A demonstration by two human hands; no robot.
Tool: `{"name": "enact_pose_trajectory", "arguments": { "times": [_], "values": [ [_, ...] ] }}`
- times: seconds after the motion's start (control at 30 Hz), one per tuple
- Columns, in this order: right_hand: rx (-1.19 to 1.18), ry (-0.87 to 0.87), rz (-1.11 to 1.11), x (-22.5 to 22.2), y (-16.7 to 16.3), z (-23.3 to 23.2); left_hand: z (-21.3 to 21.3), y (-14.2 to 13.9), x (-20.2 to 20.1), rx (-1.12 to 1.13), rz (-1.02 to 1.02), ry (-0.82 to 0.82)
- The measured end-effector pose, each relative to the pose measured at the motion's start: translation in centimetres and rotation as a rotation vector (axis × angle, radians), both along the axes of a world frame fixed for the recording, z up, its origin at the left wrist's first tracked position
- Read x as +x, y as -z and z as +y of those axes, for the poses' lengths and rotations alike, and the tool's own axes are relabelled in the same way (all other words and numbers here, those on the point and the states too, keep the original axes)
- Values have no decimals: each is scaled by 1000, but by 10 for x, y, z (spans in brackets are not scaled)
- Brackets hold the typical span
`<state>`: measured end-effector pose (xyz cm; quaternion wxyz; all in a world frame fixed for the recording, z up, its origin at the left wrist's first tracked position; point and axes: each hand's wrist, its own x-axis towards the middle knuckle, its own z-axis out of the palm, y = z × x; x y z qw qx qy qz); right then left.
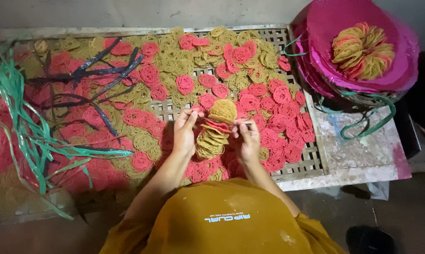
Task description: The person picks up small coiled pink and yellow items from a tray and wraps them with green and black strips, then places the assembled units into a pink basket. The person repeats this process continuously throughout the clip.
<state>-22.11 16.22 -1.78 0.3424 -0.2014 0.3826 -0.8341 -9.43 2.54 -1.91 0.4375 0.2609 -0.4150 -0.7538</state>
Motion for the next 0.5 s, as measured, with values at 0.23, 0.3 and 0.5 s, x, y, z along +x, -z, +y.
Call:
{"name": "enact_pose_trajectory", "arguments": {
  "times": [0.23, 0.3, 0.5],
  "values": [
    [98, 56, -155, -1, 6, 2, 2, 9, 2, 161, -55, -73],
    [163, 36, 337, -10, -9, 10, 5, -5, 6, -223, -59, -84],
    [428, 6, 1089, -39, -62, -3, 8, -70, 6, -1015, -355, 313]
  ]
}}
